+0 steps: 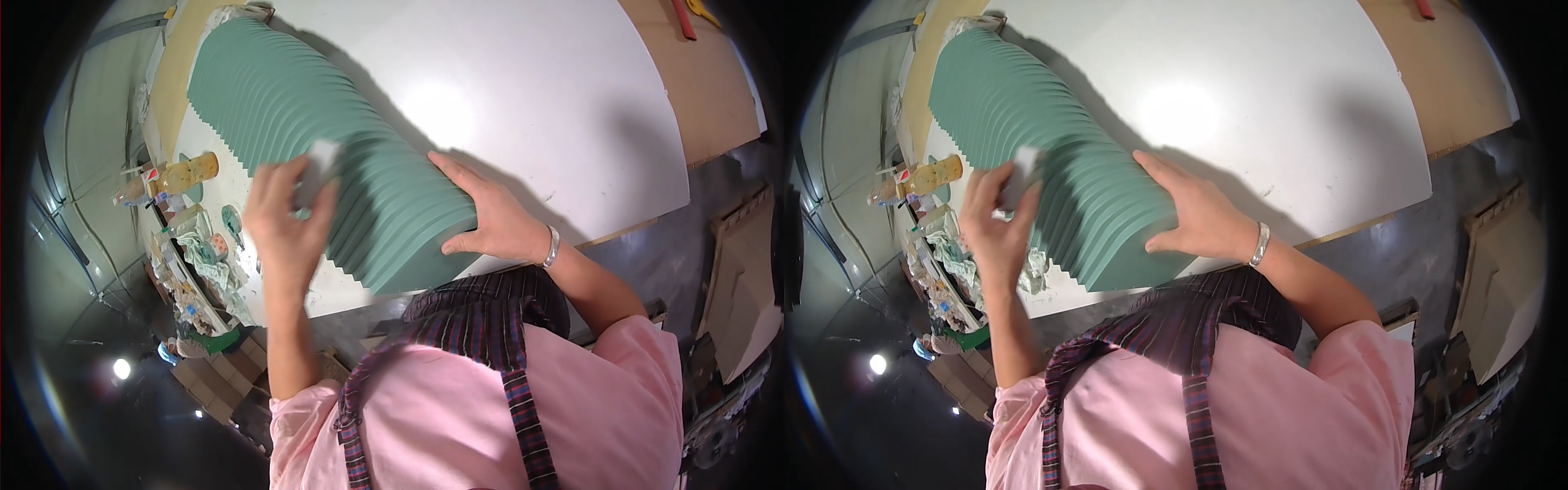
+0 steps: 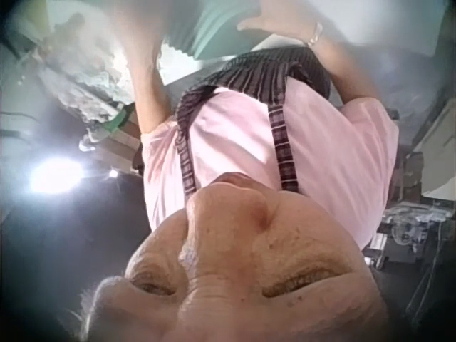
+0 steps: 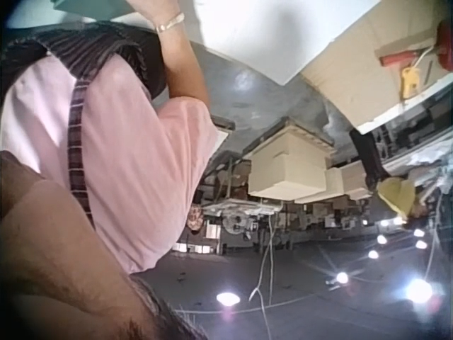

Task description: The person wipes a stack of green grooved foam pieces with a cloth and then uses a white rectangular block to scrape or sand the edges and surfaces of the pieces.

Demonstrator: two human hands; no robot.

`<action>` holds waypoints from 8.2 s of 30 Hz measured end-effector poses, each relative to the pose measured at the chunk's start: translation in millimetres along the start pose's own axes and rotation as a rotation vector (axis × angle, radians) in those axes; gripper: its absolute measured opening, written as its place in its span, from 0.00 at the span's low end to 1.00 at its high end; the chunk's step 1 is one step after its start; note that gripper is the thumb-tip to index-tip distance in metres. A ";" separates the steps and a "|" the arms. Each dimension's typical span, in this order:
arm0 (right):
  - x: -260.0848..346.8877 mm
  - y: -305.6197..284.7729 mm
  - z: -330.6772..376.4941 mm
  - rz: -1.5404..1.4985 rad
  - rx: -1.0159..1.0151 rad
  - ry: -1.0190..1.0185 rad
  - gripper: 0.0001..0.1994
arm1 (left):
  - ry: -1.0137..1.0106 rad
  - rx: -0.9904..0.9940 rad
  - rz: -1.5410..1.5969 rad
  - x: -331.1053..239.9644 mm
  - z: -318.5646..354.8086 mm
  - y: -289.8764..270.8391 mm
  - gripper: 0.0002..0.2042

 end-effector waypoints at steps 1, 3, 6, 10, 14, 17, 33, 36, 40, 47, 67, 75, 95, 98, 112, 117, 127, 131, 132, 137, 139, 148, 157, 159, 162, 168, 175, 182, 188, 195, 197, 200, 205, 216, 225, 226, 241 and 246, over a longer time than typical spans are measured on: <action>0.0 1.0 -0.3 -0.010 0.007 -0.007 0.56 | 0.047 0.010 0.037 -11.3 -4.7 12.4 0.13; 2.6 -0.4 0.5 -0.038 0.032 0.045 0.57 | 0.099 0.049 0.003 -10.5 -5.5 19.9 0.13; 4.5 7.1 3.6 0.023 0.004 0.056 0.57 | -0.090 0.063 0.007 9.8 12.7 -5.4 0.12; 3.7 13.3 6.1 0.038 -0.004 0.063 0.57 | -0.017 -0.007 -0.037 -2.7 12.8 -2.2 0.13; 2.5 11.6 3.6 0.026 0.024 0.041 0.58 | 0.023 0.071 0.003 -4.7 10.2 14.3 0.15; -2.3 10.2 1.4 -0.006 0.063 0.038 0.58 | -0.085 0.016 0.007 16.7 28.2 -11.8 0.13; -31.0 12.8 -9.8 -0.244 0.199 -0.018 0.63 | -0.017 0.054 0.027 -12.0 23.8 -2.9 0.17; -32.1 11.4 -10.1 -0.254 0.204 -0.020 0.63 | 0.033 0.142 0.050 -8.8 26.8 8.1 0.18; -36.0 11.7 -8.6 -0.249 0.209 -0.045 0.63 | -0.061 0.070 0.024 0.9 36.4 -7.5 0.17; -31.1 10.1 -7.2 -0.256 0.147 -0.030 0.58 | 0.109 0.159 0.045 -31.1 -4.1 19.3 0.21; -20.0 7.9 11.3 -0.337 0.094 0.125 0.50 | 0.261 0.263 -0.083 -38.8 -32.9 48.9 0.20; -27.9 11.6 16.2 -0.192 0.053 0.149 0.51 | 0.019 -0.235 -0.248 52.8 -41.3 -2.2 0.12; -24.8 16.7 18.7 -0.102 0.012 0.123 0.49 | 0.107 -0.190 -0.322 83.6 -64.2 -36.7 0.17; -19.2 14.1 18.2 -0.148 -0.020 0.117 0.48 | 0.255 -0.069 -0.225 63.6 -73.2 -15.7 0.17; 49.7 25.7 8.0 0.417 -0.223 0.018 0.50 | 0.247 -0.102 -0.063 91.2 -65.4 -29.3 0.12; 41.4 48.3 -0.5 0.610 -0.444 -0.115 0.44 | 0.075 -0.258 -0.145 126.7 -73.1 -62.0 0.12; 33.2 50.7 -6.0 0.721 -0.662 -0.255 0.36 | 0.107 -0.290 -0.063 142.5 -82.1 -48.5 0.13; 36.8 50.7 -7.3 0.712 -0.633 -0.261 0.36 | 0.377 -0.181 -0.034 113.9 -76.0 -28.9 0.11; 37.1 50.1 -7.6 0.709 -0.626 -0.257 0.36 | 0.314 -0.235 -0.048 122.8 -80.8 -27.4 0.11; 33.0 51.6 -10.6 0.727 -0.625 -0.275 0.38 | -0.011 -0.413 -0.081 179.1 -113.8 -51.9 0.10; 30.1 51.4 -7.7 0.749 -0.620 -0.252 0.39 | 0.130 -0.359 0.084 143.6 -115.6 -26.2 0.09; 31.6 50.7 -8.7 0.769 -0.583 -0.218 0.39 | 0.144 -0.307 -0.176 156.6 -157.8 -32.7 0.10; 31.9 49.1 -8.7 0.766 -0.552 -0.224 0.38 | 0.048 -0.230 -0.106 173.1 -172.6 -49.3 0.11; 31.3 48.5 -8.2 0.762 -0.557 -0.224 0.38 | 0.297 -0.062 -0.044 146.4 -165.0 -44.2 0.14; 31.5 49.6 -8.1 0.763 -0.575 -0.240 0.38 | 0.246 -0.042 -0.090 148.6 -155.2 -55.5 0.15; 31.8 50.1 -9.9 0.737 -0.587 -0.253 0.38 | 0.383 -0.005 -0.097 133.8 -163.1 -35.2 0.14; 32.9 49.6 -8.5 0.757 -0.564 -0.239 0.39 | 0.087 -0.095 0.131 164.5 -164.5 -66.3 0.14; 32.0 51.8 -8.9 0.756 -0.587 -0.247 0.39 | 0.164 0.067 0.059 145.2 -159.2 -53.1 0.15; 34.1 53.3 -10.0 0.754 -0.606 -0.254 0.40 | 0.301 0.133 0.060 137.7 -156.3 -44.2 0.13; 32.9 51.5 -8.9 0.764 -0.608 -0.243 0.40 | 0.215 0.319 0.196 114.5 -135.0 -47.9 0.14; 32.0 52.4 -8.6 0.775 -0.602 -0.240 0.40 | 0.154 0.244 0.203 129.4 -135.7 -54.0 0.15; 30.3 52.8 -9.0 0.787 -0.604 -0.242 0.41 | 0.168 0.172 0.198 128.2 -129.0 -59.5 0.16; 31.3 53.7 -9.0 0.780 -0.603 -0.244 0.41 | 0.457 0.323 0.001 75.7 -120.8 -11.8 0.16; 32.5 50.7 -6.3 0.763 -0.607 -0.239 0.39 | 0.511 0.406 0.023 73.8 -143.0 -9.5 0.17; 30.2 50.8 -6.2 0.730 -0.625 -0.241 0.38 | 0.401 0.566 0.089 72.1 -151.6 -19.2 0.19; 30.8 50.3 -6.8 0.727 -0.622 -0.240 0.38 | 0.409 0.573 0.090 76.9 -149.2 -23.0 0.19; 31.7 53.4 -7.2 0.701 -0.617 -0.276 0.37 | 0.339 0.352 0.256 78.9 -104.8 -54.5 0.17; 26.2 51.5 -4.1 0.709 -0.602 -0.253 0.37 | 0.410 0.460 0.181 77.3 -93.0 -32.7 0.19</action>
Point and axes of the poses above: each hand's wrist, its own z-axis away from the middle knuckle, its own y-axis out of the palm, x = y × z, the point moved 1 cm from there along -z, towards the middle knuckle, and after that the axes turned 9 degrees about z, right-handed, at the moved point
